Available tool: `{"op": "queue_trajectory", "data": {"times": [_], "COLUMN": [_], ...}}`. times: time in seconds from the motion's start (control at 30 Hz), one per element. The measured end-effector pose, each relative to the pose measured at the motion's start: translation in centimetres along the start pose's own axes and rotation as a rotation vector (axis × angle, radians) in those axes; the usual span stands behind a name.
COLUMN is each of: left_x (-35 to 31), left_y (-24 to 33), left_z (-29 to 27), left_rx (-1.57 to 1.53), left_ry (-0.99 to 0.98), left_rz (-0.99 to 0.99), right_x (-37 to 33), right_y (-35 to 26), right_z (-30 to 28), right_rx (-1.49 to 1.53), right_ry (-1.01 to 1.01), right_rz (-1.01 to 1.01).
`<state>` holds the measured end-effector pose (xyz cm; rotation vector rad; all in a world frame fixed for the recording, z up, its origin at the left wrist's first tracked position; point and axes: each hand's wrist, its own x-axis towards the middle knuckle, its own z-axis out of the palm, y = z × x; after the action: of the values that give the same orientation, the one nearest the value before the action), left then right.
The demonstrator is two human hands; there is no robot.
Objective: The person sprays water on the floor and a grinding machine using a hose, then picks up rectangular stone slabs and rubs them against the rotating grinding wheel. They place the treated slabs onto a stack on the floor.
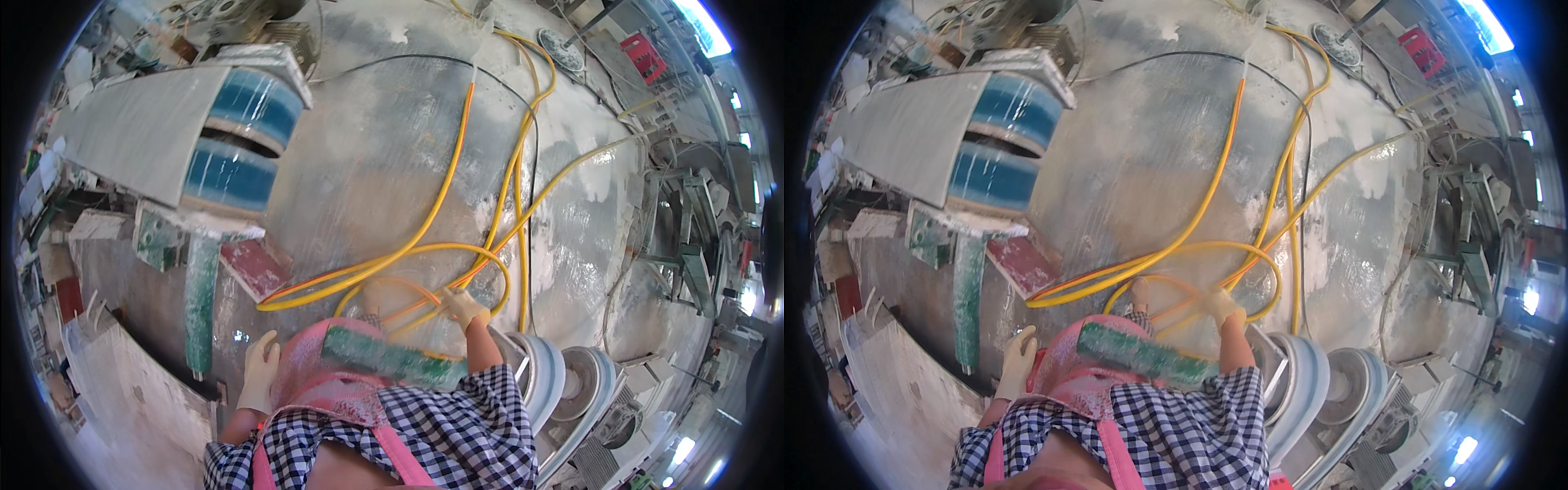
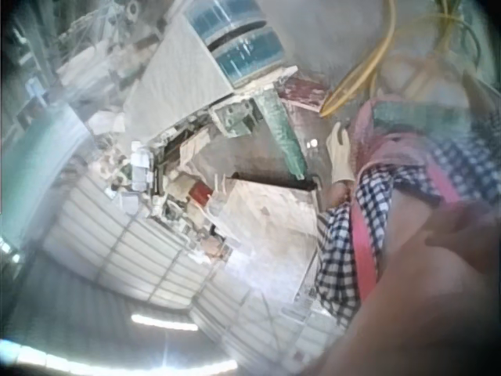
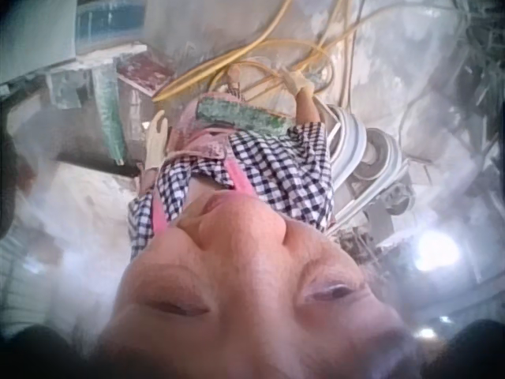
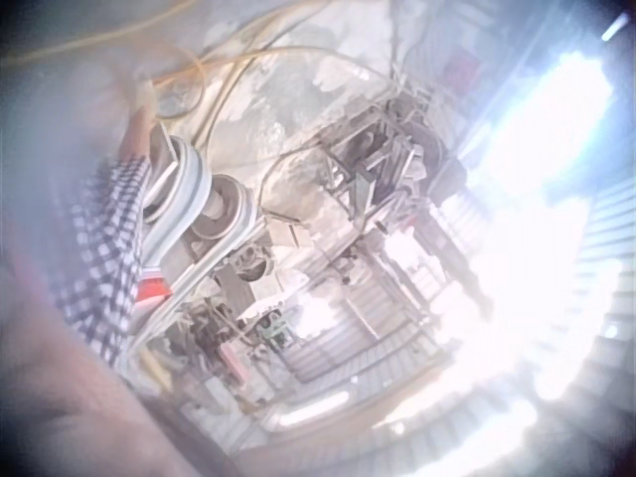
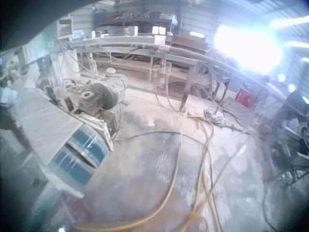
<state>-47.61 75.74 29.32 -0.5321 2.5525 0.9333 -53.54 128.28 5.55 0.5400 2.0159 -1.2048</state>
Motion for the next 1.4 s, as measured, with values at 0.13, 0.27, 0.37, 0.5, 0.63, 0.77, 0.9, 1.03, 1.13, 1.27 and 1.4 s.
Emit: {"op": "queue_trajectory", "data": {"times": [0.13, 0.27, 0.37, 0.5, 0.63, 0.77, 0.9, 1.03, 1.13, 1.27, 1.4], "left_x": [-2.7, -3.8, -4.4, -5.9, -10.3, -14.3, -15.8, -14.7, -12.4, -9.4, -8.3], "left_y": [-4.4, -9.6, -14.8, -23.2, -33.1, -42.1, -45.6, -44.4, -43.5, -44.1, -45.1], "left_z": [-1.7, -4.0, -6.0, -10.4, -15.2, -18.6, -20.2, -21.6, -22.4, -22.1, -21.7], "left_rx": [-0.161, -0.348, -0.474, -0.496, -0.585, -0.554, -0.550, -0.493, -0.562, -0.439, -0.420], "left_ry": [0.049, -0.015, 0.006, -0.027, -0.040, -0.042, -0.034, -0.048, -0.050, 0.044, 0.015], "left_rz": [-0.060, 0.026, 0.100, 0.189, -0.036, -0.113, -0.233, -0.257, -0.349, -0.086, -0.036], "right_x": [-3.7, -10.6, -15.7, -20.8, -21.3, -20.0, -19.1, -18.9, -18.8, -18.9, -19.5], "right_y": [-9.3, -19.2, -22.7, -20.6, -17.5, -16.8, -17.2, -17.5, -17.8, -18.9, -20.8], "right_z": [0.6, 6.0, 12.6, 20.8, 22.4, 23.0, 25.5, 26.8, 27.7, 28.8, 29.2], "right_rx": [-0.259, -0.072, -0.321, -0.726, -0.747, -0.663, -0.712, -0.691, -0.738, -0.659, -0.591], "right_ry": [0.203, 0.261, 0.431, 0.766, 0.842, 0.815, 0.901, 0.994, 1.033, 1.070, 0.962], "right_rz": [-0.410, -0.378, -0.394, -0.605, -0.184, -0.197, -0.112, -0.121, -0.087, -0.017, 0.147]}}
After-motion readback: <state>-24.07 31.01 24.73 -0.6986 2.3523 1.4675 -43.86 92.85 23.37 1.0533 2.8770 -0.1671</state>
